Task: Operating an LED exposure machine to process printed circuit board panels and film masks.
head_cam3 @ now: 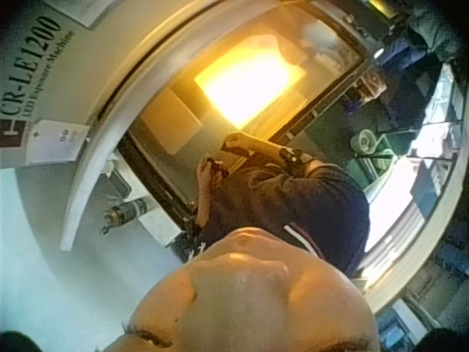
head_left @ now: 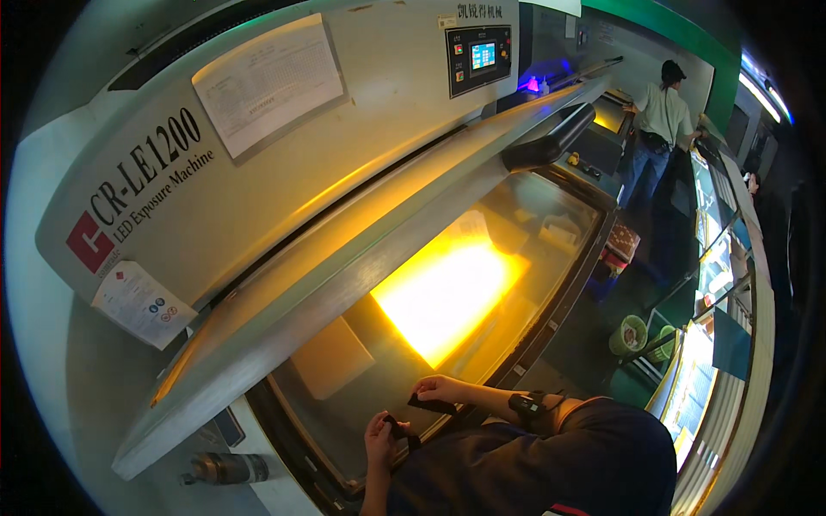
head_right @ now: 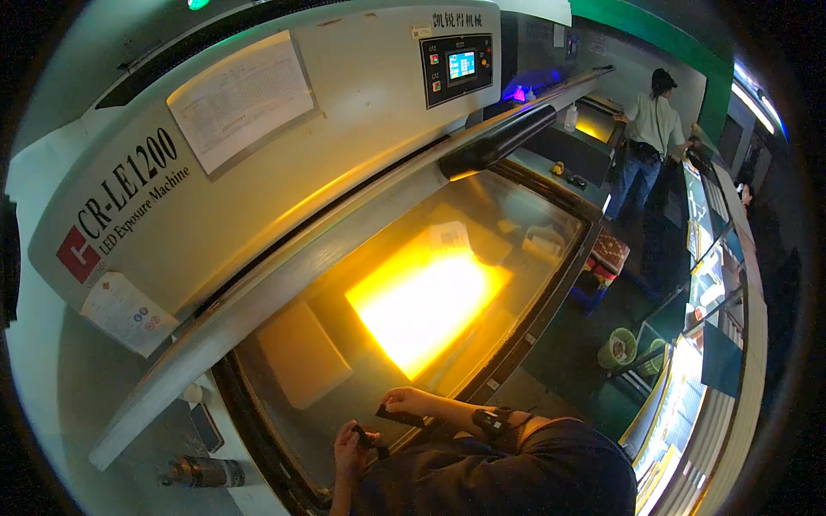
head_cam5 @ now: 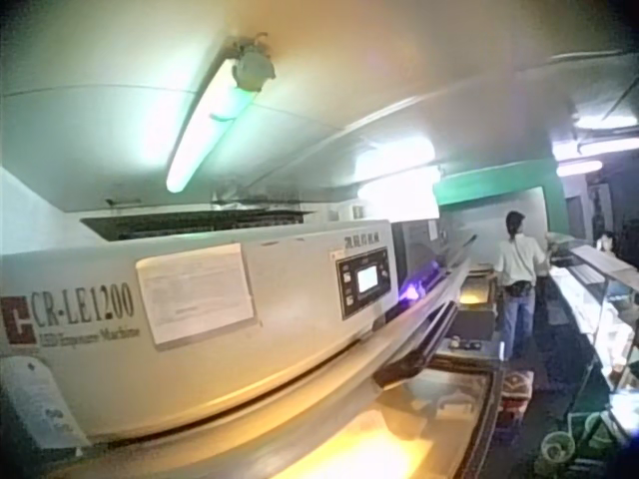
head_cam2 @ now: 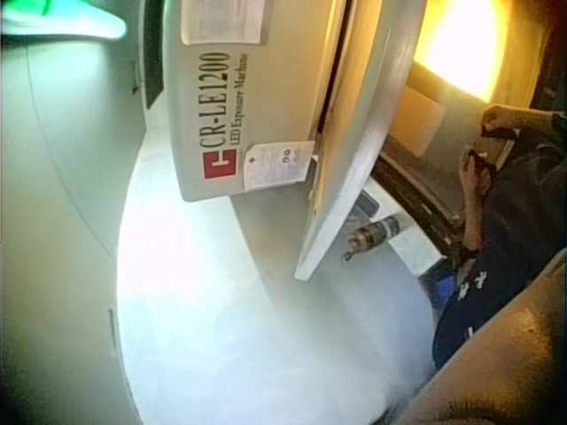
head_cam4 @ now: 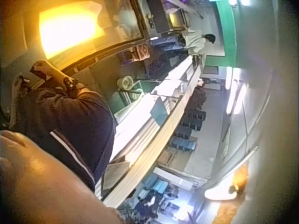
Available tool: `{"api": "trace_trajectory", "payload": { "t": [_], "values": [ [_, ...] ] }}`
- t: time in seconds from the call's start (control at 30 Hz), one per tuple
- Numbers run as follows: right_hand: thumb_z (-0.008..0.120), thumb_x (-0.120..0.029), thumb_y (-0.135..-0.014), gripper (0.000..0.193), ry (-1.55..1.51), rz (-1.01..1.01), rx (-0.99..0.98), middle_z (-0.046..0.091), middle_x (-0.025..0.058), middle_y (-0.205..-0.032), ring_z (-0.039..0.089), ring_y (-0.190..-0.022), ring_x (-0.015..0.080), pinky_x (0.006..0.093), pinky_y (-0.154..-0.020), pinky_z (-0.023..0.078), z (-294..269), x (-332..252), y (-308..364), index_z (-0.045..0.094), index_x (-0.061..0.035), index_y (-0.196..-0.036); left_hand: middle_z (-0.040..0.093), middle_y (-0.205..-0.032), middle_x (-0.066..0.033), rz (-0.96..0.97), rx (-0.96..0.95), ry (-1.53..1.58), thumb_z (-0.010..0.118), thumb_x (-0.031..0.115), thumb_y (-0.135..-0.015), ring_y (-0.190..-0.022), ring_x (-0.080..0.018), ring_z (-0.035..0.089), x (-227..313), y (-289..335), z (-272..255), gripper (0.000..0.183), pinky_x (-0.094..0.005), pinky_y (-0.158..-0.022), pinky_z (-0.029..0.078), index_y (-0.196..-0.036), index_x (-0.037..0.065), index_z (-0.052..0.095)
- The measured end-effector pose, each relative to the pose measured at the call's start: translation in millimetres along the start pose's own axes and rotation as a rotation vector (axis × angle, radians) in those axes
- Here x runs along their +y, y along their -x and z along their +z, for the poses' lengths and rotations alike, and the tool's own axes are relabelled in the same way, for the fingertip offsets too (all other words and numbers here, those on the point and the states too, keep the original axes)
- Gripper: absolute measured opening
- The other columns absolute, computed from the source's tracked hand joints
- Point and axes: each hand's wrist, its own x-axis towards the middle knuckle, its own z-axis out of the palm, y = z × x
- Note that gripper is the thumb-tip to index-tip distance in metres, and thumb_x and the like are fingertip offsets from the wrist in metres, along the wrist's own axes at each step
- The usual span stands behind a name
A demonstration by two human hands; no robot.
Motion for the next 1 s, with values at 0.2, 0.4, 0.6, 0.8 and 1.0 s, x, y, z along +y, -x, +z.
{"api": "trace_trajectory", "payload": {
  "t": [0.2, 0.4, 0.6, 0.8, 1.0],
  "values": [
    [0.064, -0.017, -0.095, 0.025, -0.031, 0.009, -0.028, 0.063, -0.0012, -0.102, 0.056, -0.094, 0.0076, 0.0253, -0.088, 0.047, 0.0, -4.4, 1.0, 0.063, -0.0059, -0.117, 0.07, -0.094, -0.0173, 0.039, -0.072, 0.015, 0.052, 0.003, -0.098, -0.088, -0.032, 0.071, -11.3, -4.9, -14.3, 0.021, -0.0518, -0.088, 0.056, -0.117, 0.0, 0.061],
    [0.062, -0.017, -0.097, 0.024, -0.075, 0.002, -0.054, 0.064, -0.0014, -0.1, 0.057, -0.093, 0.007, 0.025, -0.086, 0.048, -0.6, -4.1, 1.0, 0.063, -0.0063, -0.119, 0.07, -0.098, -0.0201, 0.056, -0.12, 0.068, 0.054, 0.007, -0.098, -0.088, -0.0322, 0.071, -11.5, -5.0, -16.6, 0.019, -0.0503, -0.089, 0.056, -0.112, -0.001, 0.064],
    [0.061, -0.017, -0.098, 0.025, -0.081, -0.004, -0.056, 0.065, -0.0011, -0.101, 0.057, -0.092, 0.0064, 0.0252, -0.085, 0.048, -1.2, 0.2, -1.1, 0.063, -0.0068, -0.12, 0.07, -0.098, -0.0198, 0.036, -0.113, 0.037, 0.055, 0.004, -0.097, -0.09, -0.0317, 0.07, -15.6, -6.7, -20.4, 0.018, -0.0493, -0.091, 0.055, -0.111, -0.002, 0.065],
    [0.062, -0.018, -0.097, 0.025, -0.061, 0.003, -0.05, 0.065, -0.0011, -0.102, 0.057, -0.093, 0.0065, 0.0259, -0.085, 0.048, -0.2, -4.9, 1.2, 0.063, -0.0077, -0.12, 0.07, -0.096, -0.0182, 0.038, -0.117, 0.032, 0.054, 0.001, -0.097, -0.09, -0.0297, 0.07, -16.0, -7.5, -21.1, 0.015, -0.0497, -0.092, 0.054, -0.107, -0.001, 0.064],
    [0.062, -0.017, -0.097, 0.024, -0.069, 0.024, -0.057, 0.065, -0.0009, -0.101, 0.057, -0.092, 0.0074, 0.0263, -0.085, 0.048, 1.9, -16.2, 5.1, 0.063, -0.0079, -0.119, 0.07, -0.095, -0.0177, 0.036, -0.098, 0.036, 0.053, 0.001, -0.097, -0.089, -0.0297, 0.07, -16.8, -8.0, -21.4, 0.014, -0.0494, -0.091, 0.055, -0.106, -0.001, 0.064]
  ]
}}
